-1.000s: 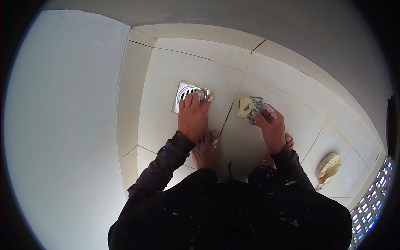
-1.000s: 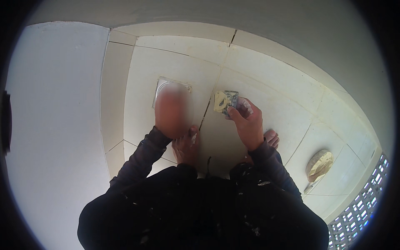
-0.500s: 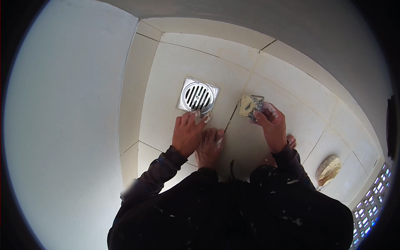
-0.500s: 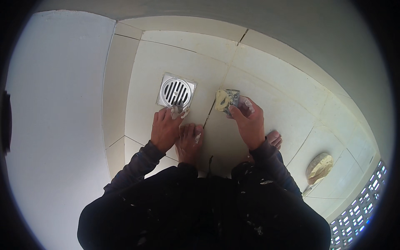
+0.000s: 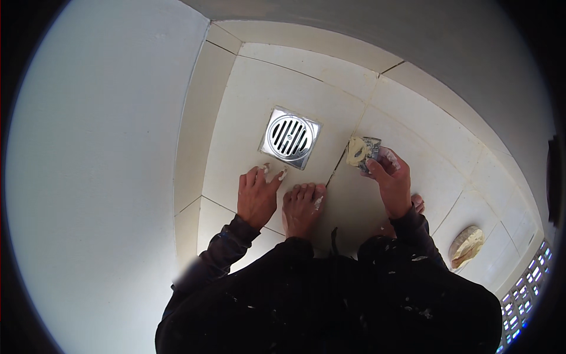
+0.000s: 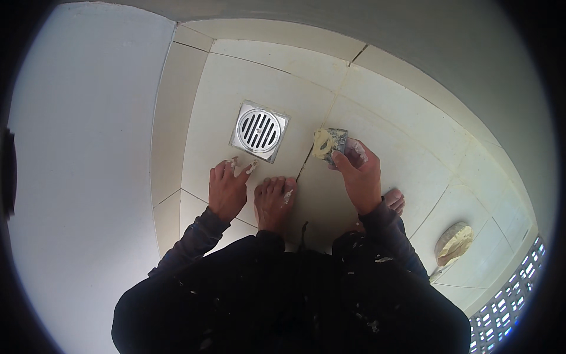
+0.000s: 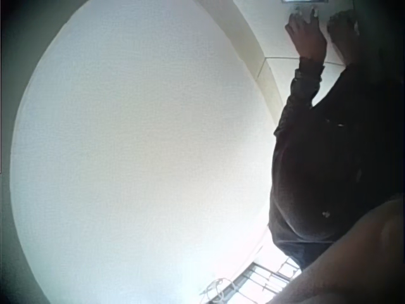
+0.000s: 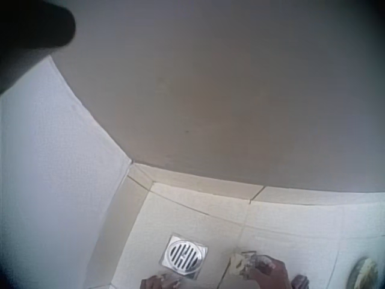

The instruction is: The person applies paste into the seams between floor tiles and the wall base using a scraper and a cloth.

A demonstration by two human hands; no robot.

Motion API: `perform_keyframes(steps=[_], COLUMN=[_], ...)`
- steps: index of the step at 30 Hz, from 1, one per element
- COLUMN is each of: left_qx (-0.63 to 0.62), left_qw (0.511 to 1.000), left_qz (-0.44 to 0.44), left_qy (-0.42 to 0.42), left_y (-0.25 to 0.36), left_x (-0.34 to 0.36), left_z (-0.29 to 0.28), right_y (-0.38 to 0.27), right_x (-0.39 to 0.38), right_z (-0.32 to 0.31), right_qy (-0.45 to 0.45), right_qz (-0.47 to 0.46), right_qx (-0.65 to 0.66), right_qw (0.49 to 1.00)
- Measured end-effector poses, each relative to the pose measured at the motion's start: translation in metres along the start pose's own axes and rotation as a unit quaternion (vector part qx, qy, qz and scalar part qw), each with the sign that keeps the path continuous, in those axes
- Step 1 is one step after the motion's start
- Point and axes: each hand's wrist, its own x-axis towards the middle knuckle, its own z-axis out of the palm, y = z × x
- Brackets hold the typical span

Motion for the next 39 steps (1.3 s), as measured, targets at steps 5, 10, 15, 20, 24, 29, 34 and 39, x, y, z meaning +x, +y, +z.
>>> perform_keyframes(steps=[5, 10, 15, 20, 24, 29, 34, 39], left_qx=[0.036, 0.048, 0.055, 0.048, 0.038, 0.027, -0.008, -0.055], left_qw=[0.993, 0.993, 0.996, 0.999, 0.999, 1.0, 1.0, 0.998], left_qz=[-0.105, -0.109, -0.068, -0.022, -0.015, 0.006, -0.008, -0.009], left_qy=[0.033, 0.023, 0.024, 0.011, -0.006, -0.009, -0.011, -0.027], left_y=[-0.004, -0.003, -0.001, 0.01, 0.021, 0.031, 0.04, 0.056], left_x=[0.003, 0.012, 0.015, 0.013, 0.017, 0.014, 0.014, 0.017], left_z=[-0.007, -0.013, -0.015, -0.011, -0.014, -0.007, -0.009, -0.01], right_y=[-0.002, -0.002, 0.0, 0.0, 0.003, 0.0, -0.001, -0.001], right_x=[0.0, 0.0, 0.0, 0.0, 0.001, 0.001, 0.001, 0.002], right_z=[0.003, 0.002, 0.0, 0.001, -0.002, -0.002, -0.002, 0.0], right_qy=[-0.006, -0.009, -0.01, -0.004, -0.013, -0.021, -0.024, -0.027], right_qz=[0.004, 0.006, 0.008, 0.008, 0.007, 0.007, 0.017, 0.017], right_qx=[0.001, 0.0, -0.004, 0.004, -0.008, -0.007, -0.004, 0.006], right_qw=[1.0, 1.0, 1.0, 1.0, 1.0, 1.0, 1.0, 0.999])
